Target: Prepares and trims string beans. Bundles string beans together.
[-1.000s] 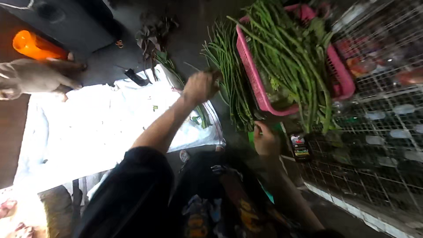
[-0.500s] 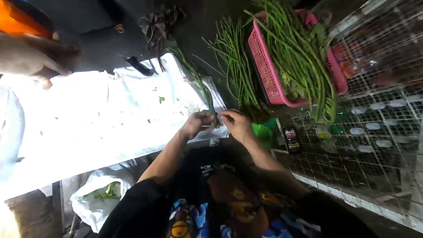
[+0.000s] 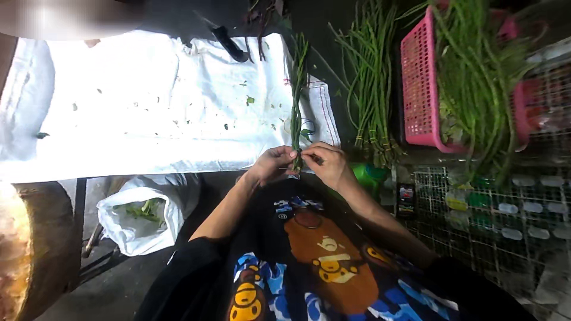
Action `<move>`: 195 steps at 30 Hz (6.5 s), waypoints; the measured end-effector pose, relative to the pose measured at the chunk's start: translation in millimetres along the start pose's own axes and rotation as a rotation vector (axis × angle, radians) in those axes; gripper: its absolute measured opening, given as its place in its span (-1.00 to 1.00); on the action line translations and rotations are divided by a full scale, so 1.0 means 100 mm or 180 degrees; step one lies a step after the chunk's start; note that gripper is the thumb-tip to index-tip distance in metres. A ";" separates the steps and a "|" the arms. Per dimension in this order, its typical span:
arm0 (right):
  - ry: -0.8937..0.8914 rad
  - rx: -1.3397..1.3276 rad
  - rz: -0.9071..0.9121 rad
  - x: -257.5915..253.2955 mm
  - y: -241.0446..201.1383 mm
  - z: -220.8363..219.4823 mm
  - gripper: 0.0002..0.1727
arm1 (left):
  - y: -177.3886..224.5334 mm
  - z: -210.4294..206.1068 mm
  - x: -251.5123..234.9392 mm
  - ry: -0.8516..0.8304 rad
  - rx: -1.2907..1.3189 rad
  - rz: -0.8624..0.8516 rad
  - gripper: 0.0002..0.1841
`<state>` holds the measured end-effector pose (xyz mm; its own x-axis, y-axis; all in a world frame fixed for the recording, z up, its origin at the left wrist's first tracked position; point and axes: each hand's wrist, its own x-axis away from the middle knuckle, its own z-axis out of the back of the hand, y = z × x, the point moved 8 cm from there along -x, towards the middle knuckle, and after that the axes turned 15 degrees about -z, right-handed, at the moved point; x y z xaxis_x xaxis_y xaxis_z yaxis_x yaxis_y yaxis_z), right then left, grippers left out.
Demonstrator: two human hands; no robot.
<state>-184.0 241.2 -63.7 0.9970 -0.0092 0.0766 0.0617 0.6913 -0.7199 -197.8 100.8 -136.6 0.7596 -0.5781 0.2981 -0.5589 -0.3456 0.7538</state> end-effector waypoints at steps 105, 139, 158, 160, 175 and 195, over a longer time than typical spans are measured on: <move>0.0701 0.1071 -0.2059 0.18 1.87 1.22 0.03 | -1.19 -1.63 -2.32 -0.0095 -0.0864 0.0548 -0.20; 0.1583 -0.0436 -0.0238 0.90 1.40 1.33 0.02 | -0.87 -1.28 -1.59 -0.0071 0.0244 -0.0264 -0.31; 0.1403 -0.0584 0.0273 0.51 1.36 1.23 -0.53 | -1.12 -1.79 -1.40 0.0165 0.0407 0.0667 -0.36; 0.1003 -0.0580 0.0096 0.50 1.50 1.16 -0.50 | -1.13 -1.68 -1.39 0.0244 -0.0104 0.0642 -0.35; 0.0897 0.0028 -0.0399 0.20 1.20 1.31 -0.74 | 0.02 -0.10 -0.88 0.0557 -0.4892 -0.0715 -0.66; 0.0840 -0.1398 -0.2206 -0.67 0.96 0.40 -0.34 | 0.69 0.25 -1.05 -0.1008 -0.3735 -0.1271 -0.70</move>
<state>-246.8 337.1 -110.8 0.7026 -0.5310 0.4737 0.6183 0.1260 -0.7758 -324.2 119.1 -130.9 0.6034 -0.7915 -0.0971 0.4389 0.2280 0.8691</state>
